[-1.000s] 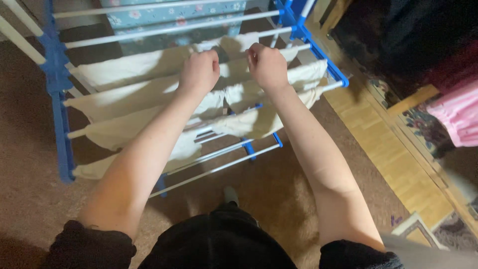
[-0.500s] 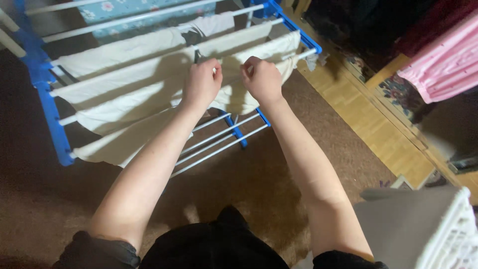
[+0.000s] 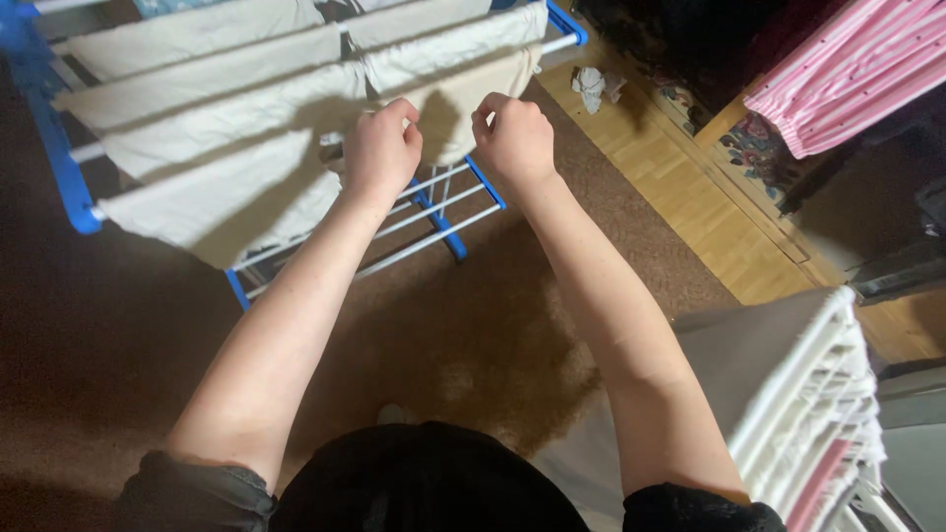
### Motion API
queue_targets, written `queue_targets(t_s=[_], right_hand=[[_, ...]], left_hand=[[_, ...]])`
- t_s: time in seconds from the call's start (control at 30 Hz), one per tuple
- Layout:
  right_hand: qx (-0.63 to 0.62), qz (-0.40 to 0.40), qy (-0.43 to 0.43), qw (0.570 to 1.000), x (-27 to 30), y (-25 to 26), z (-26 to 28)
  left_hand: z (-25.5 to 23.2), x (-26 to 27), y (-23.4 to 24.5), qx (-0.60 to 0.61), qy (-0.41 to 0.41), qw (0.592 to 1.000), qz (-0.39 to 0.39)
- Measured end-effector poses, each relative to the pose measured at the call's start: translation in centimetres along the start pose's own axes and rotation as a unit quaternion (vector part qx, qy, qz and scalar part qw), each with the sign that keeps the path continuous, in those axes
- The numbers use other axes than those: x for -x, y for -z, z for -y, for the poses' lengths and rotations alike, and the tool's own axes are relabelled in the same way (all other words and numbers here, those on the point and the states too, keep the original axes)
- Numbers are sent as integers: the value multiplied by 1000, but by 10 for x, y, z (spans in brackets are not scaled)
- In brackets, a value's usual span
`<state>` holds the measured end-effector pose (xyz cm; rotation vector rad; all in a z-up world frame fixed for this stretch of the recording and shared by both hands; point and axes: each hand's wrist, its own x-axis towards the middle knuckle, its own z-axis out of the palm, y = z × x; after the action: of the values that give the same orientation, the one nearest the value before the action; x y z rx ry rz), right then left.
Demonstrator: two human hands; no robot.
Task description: The person removes a white cloth from a blue drying rack, then moves to a white laundry basket containing several garments. They repeatedly pick up small dark items, mostly socks, and hang them one by one on a white collapsible drying rack. The person continues this process until the basket is empty and the rack is filled with the hung items.
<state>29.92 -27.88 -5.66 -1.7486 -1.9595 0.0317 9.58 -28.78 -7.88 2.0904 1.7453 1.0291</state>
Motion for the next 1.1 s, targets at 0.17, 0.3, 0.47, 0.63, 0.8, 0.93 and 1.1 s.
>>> queue_targets(t_s=[0.17, 0.3, 0.47, 0.63, 0.8, 0.93, 1.1], right_hand=[[8, 2, 22, 1000, 42, 31, -5], [1, 16, 27, 1000, 84, 61, -1], [10, 21, 48, 999, 134, 69, -18], [22, 24, 37, 999, 179, 82, -31], [-3, 40, 16, 999, 219, 114, -32], [14, 31, 10, 999, 252, 130, -43], [-19, 8, -9, 1000, 312, 156, -60]], left_hand=[[-35, 48, -2, -5, -1, 1000, -27], [-59, 89, -10, -20, -12, 998, -62], [-92, 146, -9, -30, 22, 999, -40], [-109, 190, -19, -39, 48, 998, -27], [-130, 232, -9, -50, 55, 997, -1], [-146, 258, -9, -60, 47, 997, -4], [-170, 307, -17, -11, 3, 1000, -23]])
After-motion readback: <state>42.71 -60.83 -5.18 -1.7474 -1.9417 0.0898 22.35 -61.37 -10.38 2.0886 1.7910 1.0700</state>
